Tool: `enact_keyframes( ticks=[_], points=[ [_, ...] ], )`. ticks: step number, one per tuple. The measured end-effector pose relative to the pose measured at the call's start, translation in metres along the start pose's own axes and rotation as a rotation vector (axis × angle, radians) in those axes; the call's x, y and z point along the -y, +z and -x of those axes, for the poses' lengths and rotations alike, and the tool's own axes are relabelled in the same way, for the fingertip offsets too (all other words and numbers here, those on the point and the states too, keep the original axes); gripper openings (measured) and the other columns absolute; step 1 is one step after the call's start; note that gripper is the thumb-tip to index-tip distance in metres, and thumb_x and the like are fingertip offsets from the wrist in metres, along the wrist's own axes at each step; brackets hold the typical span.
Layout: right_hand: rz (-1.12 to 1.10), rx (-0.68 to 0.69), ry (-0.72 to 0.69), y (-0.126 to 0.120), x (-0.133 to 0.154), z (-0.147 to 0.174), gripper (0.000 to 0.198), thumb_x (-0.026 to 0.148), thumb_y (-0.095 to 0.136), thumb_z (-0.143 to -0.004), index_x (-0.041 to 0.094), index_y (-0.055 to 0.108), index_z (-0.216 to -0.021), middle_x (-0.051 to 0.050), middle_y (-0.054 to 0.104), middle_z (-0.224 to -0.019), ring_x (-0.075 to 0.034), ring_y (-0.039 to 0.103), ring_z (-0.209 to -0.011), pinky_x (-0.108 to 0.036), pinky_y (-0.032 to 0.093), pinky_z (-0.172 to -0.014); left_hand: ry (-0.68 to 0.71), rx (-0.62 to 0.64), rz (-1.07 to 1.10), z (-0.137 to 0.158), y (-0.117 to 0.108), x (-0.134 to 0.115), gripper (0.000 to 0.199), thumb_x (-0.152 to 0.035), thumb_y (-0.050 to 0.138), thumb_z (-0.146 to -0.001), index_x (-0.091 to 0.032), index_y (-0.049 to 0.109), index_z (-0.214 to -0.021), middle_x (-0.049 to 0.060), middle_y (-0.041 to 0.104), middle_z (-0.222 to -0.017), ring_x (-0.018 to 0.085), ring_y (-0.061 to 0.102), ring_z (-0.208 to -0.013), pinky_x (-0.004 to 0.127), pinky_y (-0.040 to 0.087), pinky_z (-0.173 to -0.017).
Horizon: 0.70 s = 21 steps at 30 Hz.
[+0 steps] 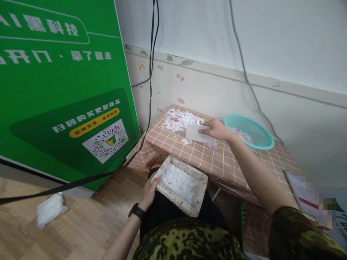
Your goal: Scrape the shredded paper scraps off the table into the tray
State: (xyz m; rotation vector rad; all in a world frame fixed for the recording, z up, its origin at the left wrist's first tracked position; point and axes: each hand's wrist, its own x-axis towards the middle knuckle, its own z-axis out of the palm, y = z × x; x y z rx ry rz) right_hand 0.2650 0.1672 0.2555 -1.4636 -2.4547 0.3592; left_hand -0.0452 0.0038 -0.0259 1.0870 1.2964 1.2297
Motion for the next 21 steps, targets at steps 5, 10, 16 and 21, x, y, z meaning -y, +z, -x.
enact_keyframes(
  ticks=[5, 10, 16, 21],
  points=[
    [-0.038, -0.028, -0.038, 0.013, 0.001, -0.005, 0.034, 0.047, 0.057, -0.081, 0.018, 0.059, -0.065, -0.003, 0.059, -0.063, -0.016, 0.051, -0.062, -0.030, 0.035, -0.061, -0.004, 0.012, -0.002, 0.001, 0.000, 0.000, 0.055, -0.056, 0.059, -0.084, -0.014, 0.075, -0.115, 0.011, 0.078, -0.104, 0.036, 0.067, -0.105, 0.046, 0.054, -0.090],
    [-0.056, -0.045, -0.058, 0.025, 0.004, -0.012, 0.033, 0.046, 0.055, -0.084, 0.018, 0.061, -0.068, -0.003, 0.060, -0.066, -0.017, 0.052, -0.066, -0.030, 0.036, -0.063, -0.006, 0.002, 0.001, 0.000, 0.000, 0.002, 0.055, -0.057, 0.060, -0.084, -0.014, 0.075, -0.115, 0.012, 0.078, -0.105, 0.036, 0.067, -0.105, 0.046, 0.054, -0.090],
    [-0.099, -0.104, -0.053, 0.030, -0.001, -0.011, 0.036, 0.049, 0.055, -0.085, 0.017, 0.064, -0.071, -0.003, 0.061, -0.068, -0.017, 0.053, -0.067, -0.030, 0.036, -0.064, -0.016, -0.006, 0.006, 0.001, 0.000, -0.001, 0.054, -0.054, 0.060, -0.084, -0.014, 0.075, -0.117, 0.012, 0.078, -0.108, 0.037, 0.066, -0.109, 0.046, 0.053, -0.093],
    [-0.095, -0.073, -0.030, 0.025, -0.005, -0.005, 0.037, 0.050, 0.057, -0.083, 0.018, 0.062, -0.067, -0.002, 0.058, -0.064, -0.017, 0.051, -0.065, -0.030, 0.036, -0.062, -0.013, -0.001, -0.004, 0.002, 0.000, -0.006, 0.054, -0.055, 0.060, -0.084, -0.014, 0.075, -0.115, 0.011, 0.078, -0.108, 0.037, 0.067, -0.109, 0.045, 0.052, -0.094]
  ],
)
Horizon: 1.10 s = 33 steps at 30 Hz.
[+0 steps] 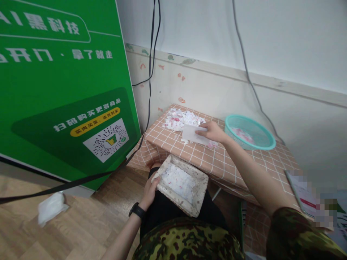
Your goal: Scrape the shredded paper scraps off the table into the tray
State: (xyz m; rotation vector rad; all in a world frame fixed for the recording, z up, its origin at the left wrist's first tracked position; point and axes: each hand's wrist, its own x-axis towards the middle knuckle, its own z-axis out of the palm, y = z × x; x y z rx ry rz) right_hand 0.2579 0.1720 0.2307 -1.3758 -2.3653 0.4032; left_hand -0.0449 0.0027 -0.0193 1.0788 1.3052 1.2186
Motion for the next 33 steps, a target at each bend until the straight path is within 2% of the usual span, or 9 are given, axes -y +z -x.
enact_keyframes(
  ticks=[7, 15, 21, 25, 33],
  points=[
    [0.075, 0.049, 0.031, -0.017, 0.005, 0.006, 0.032, 0.045, 0.058, -0.081, 0.017, 0.065, -0.068, -0.004, 0.060, -0.063, -0.018, 0.053, -0.064, -0.030, 0.036, -0.061, 0.009, 0.003, 0.013, 0.000, 0.002, -0.001, 0.056, -0.058, 0.060, -0.083, -0.014, 0.075, -0.115, 0.012, 0.078, -0.110, 0.036, 0.067, -0.108, 0.045, 0.052, -0.094],
    [0.069, 0.036, -0.016, -0.006, 0.007, 0.005, 0.033, 0.044, 0.055, -0.085, 0.017, 0.068, -0.072, -0.005, 0.065, -0.069, -0.018, 0.055, -0.066, -0.031, 0.037, -0.064, 0.005, 0.006, -0.007, 0.000, 0.001, -0.002, 0.055, -0.058, 0.060, -0.083, -0.015, 0.075, -0.112, 0.011, 0.078, -0.102, 0.037, 0.067, -0.104, 0.045, 0.054, -0.088],
    [0.107, 0.027, 0.037, -0.018, 0.006, 0.009, 0.032, 0.045, 0.056, -0.083, 0.017, 0.065, -0.068, -0.004, 0.059, -0.061, -0.018, 0.052, -0.063, -0.030, 0.034, -0.061, 0.002, 0.003, 0.008, 0.001, 0.001, -0.001, 0.057, -0.059, 0.061, -0.082, -0.015, 0.075, -0.114, 0.011, 0.078, -0.105, 0.036, 0.067, -0.105, 0.043, 0.054, -0.088],
    [0.064, -0.002, 0.053, -0.017, 0.006, 0.010, 0.034, 0.046, 0.055, -0.084, 0.017, 0.068, -0.075, -0.003, 0.060, -0.063, -0.018, 0.053, -0.065, -0.031, 0.035, -0.062, 0.001, 0.012, 0.010, 0.000, 0.002, 0.001, 0.057, -0.059, 0.060, -0.083, -0.013, 0.075, -0.115, 0.012, 0.078, -0.104, 0.036, 0.068, -0.104, 0.044, 0.054, -0.088],
    [0.071, 0.054, 0.045, -0.020, -0.002, 0.015, 0.036, 0.049, 0.058, -0.082, 0.016, 0.069, -0.074, -0.005, 0.062, -0.067, -0.018, 0.054, -0.066, -0.031, 0.038, -0.063, 0.005, 0.000, 0.009, -0.002, 0.000, 0.005, 0.058, -0.058, 0.061, -0.082, -0.014, 0.074, -0.116, 0.012, 0.078, -0.108, 0.037, 0.067, -0.107, 0.045, 0.053, -0.091]
  ],
)
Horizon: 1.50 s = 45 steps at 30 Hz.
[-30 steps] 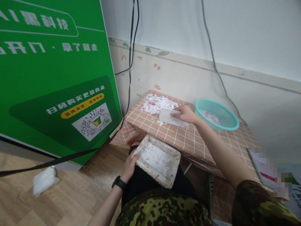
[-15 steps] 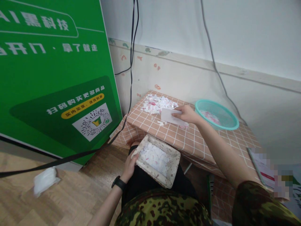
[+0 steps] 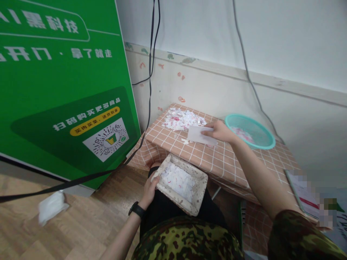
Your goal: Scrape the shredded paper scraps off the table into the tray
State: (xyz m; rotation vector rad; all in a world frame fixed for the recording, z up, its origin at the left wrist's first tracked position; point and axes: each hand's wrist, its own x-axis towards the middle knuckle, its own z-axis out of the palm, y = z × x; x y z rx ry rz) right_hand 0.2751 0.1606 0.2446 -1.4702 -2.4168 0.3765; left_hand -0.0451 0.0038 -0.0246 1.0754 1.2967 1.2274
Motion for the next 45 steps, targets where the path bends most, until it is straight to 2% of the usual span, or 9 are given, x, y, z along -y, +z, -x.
enact_keyframes(
  ticks=[9, 15, 19, 23, 26, 29, 33, 41, 45],
  points=[
    [-0.007, 0.018, -0.025, -0.003, -0.007, 0.007, 0.040, 0.052, 0.059, -0.083, 0.015, 0.071, -0.074, -0.006, 0.066, -0.068, -0.018, 0.057, -0.064, -0.030, 0.038, -0.059, -0.008, 0.014, -0.013, 0.000, 0.000, 0.005, 0.056, -0.057, 0.058, -0.084, -0.014, 0.074, -0.116, 0.010, 0.078, -0.102, 0.036, 0.067, -0.104, 0.044, 0.054, -0.087],
    [0.009, -0.113, 0.055, 0.009, -0.011, 0.019, 0.039, 0.047, 0.056, -0.089, 0.015, 0.078, -0.092, -0.007, 0.073, -0.075, -0.020, 0.062, -0.066, -0.030, 0.040, -0.060, 0.010, 0.007, -0.013, -0.001, 0.000, 0.005, 0.056, -0.058, 0.060, -0.084, -0.015, 0.074, -0.115, 0.010, 0.078, -0.103, 0.035, 0.068, -0.102, 0.043, 0.054, -0.087],
    [0.028, -0.159, 0.064, 0.024, -0.010, 0.033, 0.039, 0.047, 0.055, -0.091, 0.016, 0.079, -0.091, -0.007, 0.071, -0.069, -0.019, 0.059, -0.061, -0.031, 0.038, -0.059, 0.017, 0.007, -0.012, -0.002, -0.001, 0.008, 0.054, -0.058, 0.059, -0.084, -0.015, 0.075, -0.114, 0.010, 0.078, -0.101, 0.035, 0.068, -0.100, 0.043, 0.055, -0.086],
    [-0.050, -0.154, 0.017, 0.029, -0.011, 0.047, 0.036, 0.047, 0.057, -0.092, 0.018, 0.076, -0.087, -0.005, 0.072, -0.071, -0.018, 0.060, -0.061, -0.030, 0.039, -0.059, 0.018, 0.013, -0.013, -0.002, -0.001, 0.011, 0.054, -0.058, 0.058, -0.085, -0.015, 0.074, -0.114, 0.010, 0.078, -0.102, 0.034, 0.068, -0.101, 0.043, 0.055, -0.086],
    [-0.050, -0.207, 0.018, 0.033, -0.012, 0.052, 0.036, 0.047, 0.057, -0.093, 0.018, 0.075, -0.083, -0.005, 0.070, -0.069, -0.018, 0.059, -0.060, -0.031, 0.039, -0.059, 0.012, 0.004, -0.016, -0.002, -0.001, 0.012, 0.055, -0.059, 0.058, -0.085, -0.016, 0.074, -0.114, 0.010, 0.078, -0.102, 0.034, 0.069, -0.100, 0.043, 0.055, -0.085],
    [-0.055, -0.245, 0.019, 0.039, -0.013, 0.052, 0.036, 0.046, 0.056, -0.093, 0.018, 0.073, -0.080, -0.005, 0.069, -0.067, -0.018, 0.058, -0.059, -0.031, 0.038, -0.059, 0.008, 0.001, -0.020, -0.002, 0.000, 0.011, 0.055, -0.060, 0.058, -0.084, -0.016, 0.074, -0.113, 0.010, 0.078, -0.098, 0.034, 0.069, -0.097, 0.043, 0.055, -0.083],
    [-0.071, -0.218, 0.016, 0.044, -0.011, 0.048, 0.036, 0.045, 0.056, -0.093, 0.018, 0.072, -0.078, -0.004, 0.067, -0.065, -0.016, 0.055, -0.058, -0.031, 0.038, -0.059, 0.007, 0.005, -0.021, -0.001, 0.000, 0.009, 0.055, -0.061, 0.059, -0.083, -0.015, 0.075, -0.110, 0.010, 0.078, -0.096, 0.034, 0.069, -0.096, 0.042, 0.055, -0.081],
    [-0.046, -0.208, 0.032, 0.036, -0.009, 0.033, 0.034, 0.044, 0.056, -0.091, 0.017, 0.077, -0.088, -0.006, 0.070, -0.070, -0.018, 0.057, -0.061, -0.031, 0.038, -0.061, -0.005, 0.002, -0.020, 0.000, -0.001, 0.010, 0.051, -0.058, 0.059, -0.085, -0.015, 0.074, -0.108, 0.010, 0.077, -0.096, 0.034, 0.068, -0.099, 0.042, 0.055, -0.082],
    [-0.050, -0.207, 0.043, 0.034, -0.012, 0.034, 0.037, 0.047, 0.057, -0.091, 0.016, 0.077, -0.086, -0.005, 0.068, -0.066, -0.017, 0.055, -0.058, -0.031, 0.036, -0.059, -0.006, -0.002, -0.017, -0.001, -0.002, 0.011, 0.050, -0.056, 0.060, -0.085, -0.015, 0.075, -0.109, 0.010, 0.077, -0.097, 0.035, 0.067, -0.101, 0.042, 0.055, -0.083]
  ],
)
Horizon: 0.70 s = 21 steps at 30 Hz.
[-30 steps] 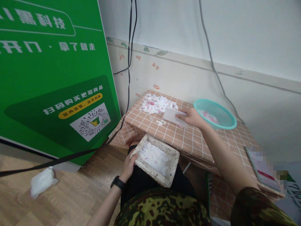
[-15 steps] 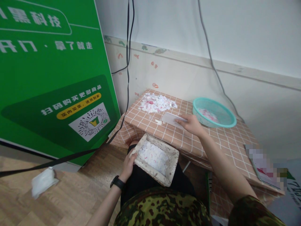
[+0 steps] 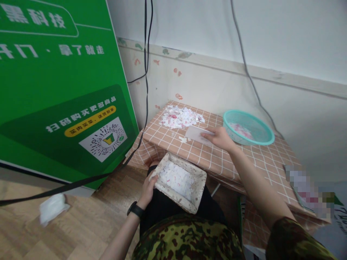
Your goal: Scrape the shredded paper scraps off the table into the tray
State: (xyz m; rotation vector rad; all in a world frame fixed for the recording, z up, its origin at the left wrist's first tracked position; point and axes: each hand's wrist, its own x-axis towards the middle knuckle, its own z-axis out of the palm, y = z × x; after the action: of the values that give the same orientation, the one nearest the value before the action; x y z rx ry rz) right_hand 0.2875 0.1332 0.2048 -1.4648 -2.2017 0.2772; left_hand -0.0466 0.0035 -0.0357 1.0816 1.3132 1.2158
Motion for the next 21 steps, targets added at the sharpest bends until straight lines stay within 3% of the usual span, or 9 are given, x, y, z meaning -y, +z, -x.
enact_keyframes(
  ticks=[10, 21],
  points=[
    [0.026, 0.031, -0.039, 0.0042, 0.0042, 0.0037, 0.035, 0.045, 0.055, -0.093, 0.018, 0.076, -0.084, -0.006, 0.071, -0.070, -0.018, 0.059, -0.060, -0.031, 0.039, -0.061, 0.016, -0.001, -0.011, 0.0005, 0.0009, -0.0053, 0.053, -0.056, 0.059, -0.084, -0.015, 0.074, -0.114, 0.011, 0.078, -0.106, 0.035, 0.068, -0.104, 0.043, 0.053, -0.090],
    [0.053, 0.003, -0.068, 0.0025, -0.0003, 0.0093, 0.034, 0.044, 0.054, -0.095, 0.020, 0.078, -0.089, -0.009, 0.075, -0.077, -0.021, 0.064, -0.064, -0.032, 0.042, -0.063, 0.010, 0.009, -0.026, 0.0019, 0.0008, -0.0082, 0.052, -0.056, 0.058, -0.085, -0.015, 0.075, -0.112, 0.011, 0.078, -0.102, 0.035, 0.067, -0.104, 0.043, 0.054, -0.087]
  ],
)
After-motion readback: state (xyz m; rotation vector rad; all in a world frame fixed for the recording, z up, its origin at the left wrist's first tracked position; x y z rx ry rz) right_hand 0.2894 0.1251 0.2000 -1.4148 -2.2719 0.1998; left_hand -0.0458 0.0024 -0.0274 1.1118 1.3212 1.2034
